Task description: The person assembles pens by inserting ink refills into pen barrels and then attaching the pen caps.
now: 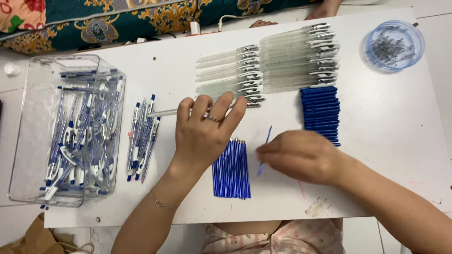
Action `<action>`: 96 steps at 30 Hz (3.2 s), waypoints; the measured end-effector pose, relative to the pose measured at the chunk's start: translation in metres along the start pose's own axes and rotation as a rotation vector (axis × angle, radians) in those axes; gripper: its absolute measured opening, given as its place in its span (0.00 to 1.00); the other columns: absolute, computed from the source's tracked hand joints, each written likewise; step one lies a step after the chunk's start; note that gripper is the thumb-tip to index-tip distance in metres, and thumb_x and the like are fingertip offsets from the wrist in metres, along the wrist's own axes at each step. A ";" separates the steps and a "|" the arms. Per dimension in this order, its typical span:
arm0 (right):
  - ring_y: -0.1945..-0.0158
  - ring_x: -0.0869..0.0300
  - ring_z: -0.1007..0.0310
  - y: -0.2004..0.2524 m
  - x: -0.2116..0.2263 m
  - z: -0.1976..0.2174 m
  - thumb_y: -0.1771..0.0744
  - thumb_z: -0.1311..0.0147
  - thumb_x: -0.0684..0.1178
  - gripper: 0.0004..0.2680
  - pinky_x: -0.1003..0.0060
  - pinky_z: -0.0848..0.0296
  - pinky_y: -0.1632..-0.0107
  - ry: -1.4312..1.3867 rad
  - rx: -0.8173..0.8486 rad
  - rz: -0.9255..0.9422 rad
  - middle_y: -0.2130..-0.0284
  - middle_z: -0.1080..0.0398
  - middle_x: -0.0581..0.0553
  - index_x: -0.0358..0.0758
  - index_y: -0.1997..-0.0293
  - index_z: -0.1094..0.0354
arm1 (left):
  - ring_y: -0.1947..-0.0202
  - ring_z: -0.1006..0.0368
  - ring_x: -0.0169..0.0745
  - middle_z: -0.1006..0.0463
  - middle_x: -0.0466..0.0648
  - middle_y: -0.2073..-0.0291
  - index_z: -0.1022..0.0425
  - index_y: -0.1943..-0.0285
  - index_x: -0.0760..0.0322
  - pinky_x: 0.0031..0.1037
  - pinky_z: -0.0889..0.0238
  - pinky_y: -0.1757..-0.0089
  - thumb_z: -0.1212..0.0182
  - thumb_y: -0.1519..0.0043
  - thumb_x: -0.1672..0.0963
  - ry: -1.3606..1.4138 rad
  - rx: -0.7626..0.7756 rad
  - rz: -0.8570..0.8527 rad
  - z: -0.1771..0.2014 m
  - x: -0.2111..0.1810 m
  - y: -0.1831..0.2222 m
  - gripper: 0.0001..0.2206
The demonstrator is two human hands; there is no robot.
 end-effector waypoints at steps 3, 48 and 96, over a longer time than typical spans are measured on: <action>0.65 0.50 0.21 -0.008 0.011 -0.010 0.33 0.42 0.37 0.02 0.60 0.20 0.60 -0.014 0.212 0.133 0.66 0.23 0.36 0.33 0.62 0.24 | 0.68 0.39 0.38 0.27 0.38 0.60 0.24 0.51 0.49 0.30 0.44 0.61 0.49 0.32 0.60 -0.002 -0.001 0.003 0.002 0.000 -0.003 0.10; 0.78 0.61 0.29 0.051 -0.053 -0.009 0.27 0.60 0.49 0.12 0.67 0.25 0.76 -0.896 -0.248 -1.150 0.75 0.33 0.42 0.30 0.44 0.34 | 0.63 0.28 0.38 0.19 0.42 0.53 0.32 0.56 0.52 0.31 0.46 0.54 0.45 0.30 0.57 0.186 -0.044 -0.153 0.000 -0.026 0.006 0.02; 0.63 0.63 0.39 0.127 -0.204 0.171 0.32 0.51 0.39 0.06 0.68 0.35 0.56 0.559 -0.878 -0.788 0.62 0.34 0.50 0.40 0.54 0.31 | 0.63 0.26 0.43 0.18 0.41 0.66 0.26 0.65 0.56 0.36 0.53 0.54 0.44 0.34 0.62 0.721 0.626 0.368 -0.130 0.043 -0.038 0.08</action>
Point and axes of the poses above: each hand's wrist, its own y-axis away from the middle knuckle, its own z-axis out of the back of the hand, x = y × z, the point moved 3 cm from there along -y, towards the middle knuckle
